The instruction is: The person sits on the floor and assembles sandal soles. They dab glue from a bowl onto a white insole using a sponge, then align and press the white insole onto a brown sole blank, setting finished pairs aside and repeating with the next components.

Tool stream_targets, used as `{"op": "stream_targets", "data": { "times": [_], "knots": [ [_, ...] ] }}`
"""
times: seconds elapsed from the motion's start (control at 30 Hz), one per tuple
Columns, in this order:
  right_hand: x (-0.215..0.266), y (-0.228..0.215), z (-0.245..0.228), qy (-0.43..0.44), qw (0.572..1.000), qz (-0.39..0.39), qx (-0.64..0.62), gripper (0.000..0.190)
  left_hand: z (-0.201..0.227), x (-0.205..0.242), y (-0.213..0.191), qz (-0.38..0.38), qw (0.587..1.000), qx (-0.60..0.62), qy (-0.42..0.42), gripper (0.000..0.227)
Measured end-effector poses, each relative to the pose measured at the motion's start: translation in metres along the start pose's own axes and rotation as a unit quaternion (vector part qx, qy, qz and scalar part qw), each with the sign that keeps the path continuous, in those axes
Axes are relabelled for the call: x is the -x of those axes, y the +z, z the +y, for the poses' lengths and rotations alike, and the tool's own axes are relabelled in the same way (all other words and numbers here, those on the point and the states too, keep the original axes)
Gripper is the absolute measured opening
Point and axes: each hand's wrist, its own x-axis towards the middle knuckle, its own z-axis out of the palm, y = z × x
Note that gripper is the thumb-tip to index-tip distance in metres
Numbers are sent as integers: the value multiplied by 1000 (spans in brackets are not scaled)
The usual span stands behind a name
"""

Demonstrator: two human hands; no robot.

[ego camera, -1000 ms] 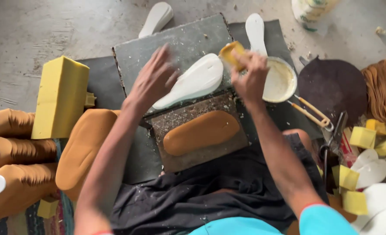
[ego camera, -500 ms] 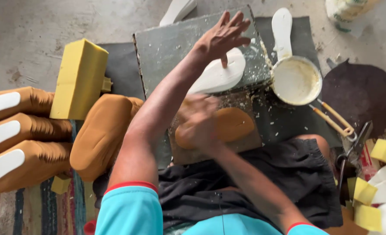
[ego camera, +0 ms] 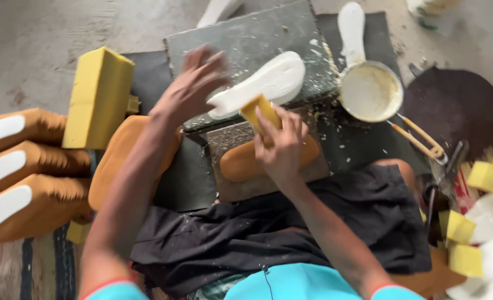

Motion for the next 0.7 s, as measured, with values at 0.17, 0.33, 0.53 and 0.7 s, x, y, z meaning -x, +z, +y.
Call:
{"op": "stream_targets", "data": {
  "times": [0.17, 0.33, 0.53, 0.7],
  "knots": [
    [-10, 16, 28, -62, 991, -25, 119, 58, 38, 34, -27, -52, 993, -34, -99, 28],
    [-25, -49, 91, 22, 995, -41, 90, 58, 40, 29, -32, -57, 993, -41, -95, 27],
    [-68, -53, 109, 3, 994, 36, 104, 49, 40, 25, -31, -77, 992, -44, -93, 28],
    [-90, -24, 148, -41, 994, -84, 56, 40, 36, 25, -23, -54, 993, -50, -92, 21]
  ]
}}
